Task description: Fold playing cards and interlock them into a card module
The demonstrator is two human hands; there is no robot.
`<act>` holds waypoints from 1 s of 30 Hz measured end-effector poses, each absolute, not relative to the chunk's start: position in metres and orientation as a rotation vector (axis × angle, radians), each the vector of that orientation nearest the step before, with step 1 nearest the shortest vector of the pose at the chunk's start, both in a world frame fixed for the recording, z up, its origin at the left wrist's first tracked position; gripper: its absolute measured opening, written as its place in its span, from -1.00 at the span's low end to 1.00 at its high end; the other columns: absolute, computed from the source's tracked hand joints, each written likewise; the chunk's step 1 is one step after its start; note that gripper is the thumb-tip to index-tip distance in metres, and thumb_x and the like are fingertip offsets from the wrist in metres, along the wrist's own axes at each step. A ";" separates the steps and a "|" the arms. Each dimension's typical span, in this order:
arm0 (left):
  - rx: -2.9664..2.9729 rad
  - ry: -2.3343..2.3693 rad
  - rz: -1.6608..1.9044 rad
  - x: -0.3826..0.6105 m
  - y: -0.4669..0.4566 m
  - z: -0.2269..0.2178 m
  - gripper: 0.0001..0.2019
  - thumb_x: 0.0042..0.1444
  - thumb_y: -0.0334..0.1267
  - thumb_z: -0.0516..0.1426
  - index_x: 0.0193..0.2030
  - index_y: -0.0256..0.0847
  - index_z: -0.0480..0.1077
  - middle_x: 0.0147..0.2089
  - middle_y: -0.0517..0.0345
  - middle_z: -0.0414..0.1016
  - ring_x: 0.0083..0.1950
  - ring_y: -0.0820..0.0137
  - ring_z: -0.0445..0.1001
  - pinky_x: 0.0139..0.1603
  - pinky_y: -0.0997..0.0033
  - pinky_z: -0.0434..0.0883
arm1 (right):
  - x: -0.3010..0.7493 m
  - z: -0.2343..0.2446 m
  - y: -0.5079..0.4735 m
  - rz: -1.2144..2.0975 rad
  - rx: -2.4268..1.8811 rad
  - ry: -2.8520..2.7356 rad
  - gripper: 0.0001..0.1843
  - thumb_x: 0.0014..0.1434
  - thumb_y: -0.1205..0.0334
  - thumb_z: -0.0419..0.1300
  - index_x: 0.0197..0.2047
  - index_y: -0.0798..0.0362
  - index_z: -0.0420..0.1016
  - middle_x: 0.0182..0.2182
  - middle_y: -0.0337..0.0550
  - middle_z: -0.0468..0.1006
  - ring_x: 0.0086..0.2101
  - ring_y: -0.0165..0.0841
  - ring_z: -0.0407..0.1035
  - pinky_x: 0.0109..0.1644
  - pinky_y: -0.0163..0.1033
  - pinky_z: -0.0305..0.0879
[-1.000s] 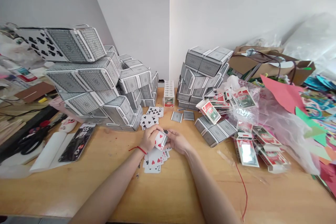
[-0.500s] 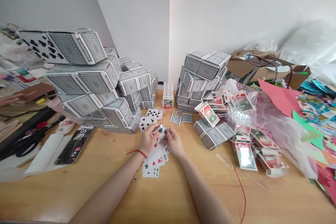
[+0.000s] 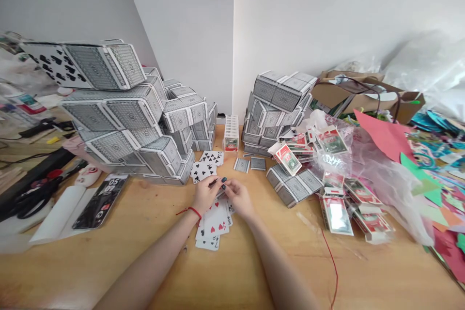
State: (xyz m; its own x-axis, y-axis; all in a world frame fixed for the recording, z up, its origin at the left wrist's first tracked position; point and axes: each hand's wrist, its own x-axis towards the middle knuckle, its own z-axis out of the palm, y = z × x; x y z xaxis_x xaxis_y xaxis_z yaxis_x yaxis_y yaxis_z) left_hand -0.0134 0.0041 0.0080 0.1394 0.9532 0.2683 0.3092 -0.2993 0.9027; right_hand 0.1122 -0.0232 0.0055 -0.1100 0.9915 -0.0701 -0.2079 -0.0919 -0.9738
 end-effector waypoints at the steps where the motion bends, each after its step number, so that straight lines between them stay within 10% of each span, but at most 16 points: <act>1: 1.725 1.225 1.170 -0.013 0.004 0.008 -0.81 0.01 -0.20 0.06 -0.38 -0.24 0.43 -0.39 0.10 0.50 -0.37 0.42 0.43 -0.32 0.45 0.36 | 0.113 0.005 -0.023 1.440 -1.064 -1.084 -0.79 -0.01 0.06 0.14 -0.41 0.03 0.33 -0.52 -0.28 0.42 -0.49 -0.44 0.35 -0.36 -0.29 0.32; 17: 1.637 1.250 1.134 -0.009 0.003 0.006 -0.81 0.00 -0.20 0.08 -0.41 -0.24 0.46 -0.47 0.14 0.50 -0.44 0.44 0.42 -0.41 0.48 0.35 | 0.113 -0.003 -0.023 1.181 -1.174 -1.198 -0.88 -0.01 0.16 0.09 -0.49 0.01 0.32 -0.54 -0.26 0.37 -0.52 -0.39 0.30 -0.44 -0.27 0.31; 30: 1.374 1.176 1.301 -0.006 0.004 0.008 -0.66 -0.06 -0.22 0.13 -0.11 -0.25 0.28 -0.15 0.01 0.42 -0.16 0.37 0.43 -0.18 0.37 0.38 | 0.115 0.000 -0.020 1.180 -1.092 -0.880 -0.79 0.02 0.09 0.12 -0.35 0.02 0.23 -0.45 -0.23 0.44 -0.50 -0.39 0.36 -0.42 -0.25 0.35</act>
State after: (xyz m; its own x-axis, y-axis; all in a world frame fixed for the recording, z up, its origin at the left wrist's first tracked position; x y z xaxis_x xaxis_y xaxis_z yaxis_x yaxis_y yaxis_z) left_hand -0.0058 0.0043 0.0083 0.0020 0.9868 0.1621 0.0622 -0.1619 0.9848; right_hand 0.1148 -0.0198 -0.0001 0.1880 0.9820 -0.0191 -0.2617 0.0314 -0.9646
